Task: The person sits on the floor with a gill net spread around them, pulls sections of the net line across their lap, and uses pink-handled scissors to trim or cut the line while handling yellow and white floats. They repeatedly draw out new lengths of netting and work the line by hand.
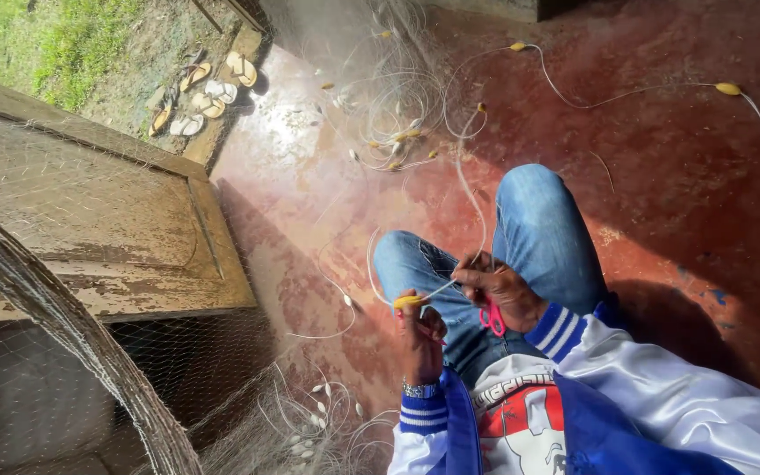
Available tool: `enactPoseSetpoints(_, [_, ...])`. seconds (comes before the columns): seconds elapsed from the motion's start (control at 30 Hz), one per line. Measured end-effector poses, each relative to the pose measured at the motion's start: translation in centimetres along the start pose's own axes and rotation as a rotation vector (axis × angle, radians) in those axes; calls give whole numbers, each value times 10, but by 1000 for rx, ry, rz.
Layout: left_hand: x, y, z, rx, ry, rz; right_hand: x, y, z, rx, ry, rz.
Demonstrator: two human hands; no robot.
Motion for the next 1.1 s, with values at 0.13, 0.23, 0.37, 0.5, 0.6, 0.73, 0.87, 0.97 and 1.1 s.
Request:
enactPoseSetpoints(0.13, [-43,9,29,137,-133,101,-28,7,-26,-55,121,177])
enactPoseSetpoints(0.23, [-88,11,47,220,-175,192,-46,8,-49,-107,172,236])
enactPoseSetpoints(0.37, [-123,10,83,324,-249,283,-75,6,-74,-186,243,277])
enactPoseSetpoints(0.5, [-124,-4,114,359,-383,352,-104,-3,-90,-269,311,378])
enactPoseSetpoints(0.6, [-138,-7,125,361,-393,353,-122,-11,-102,-343,370,333])
enactPoseSetpoints(0.73, [-153,-6,130,391,-389,463,-124,-24,-115,-348,397,437])
enactPoseSetpoints(0.87, [-159,0,125,392,-362,428,-137,-30,-116,-370,302,450])
enactPoseSetpoints(0.97, [-163,5,114,352,-362,433,-151,-36,-116,-388,316,527])
enactPoseSetpoints(1.1, [-160,12,101,363,-357,458,-171,-44,-121,-425,261,611])
Point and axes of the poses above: each hand's wrist, its own y-axis towards the middle knuckle, its own x-axis out of the palm, z = x × y, the point moved 3 cm from there along y, towards the middle knuckle
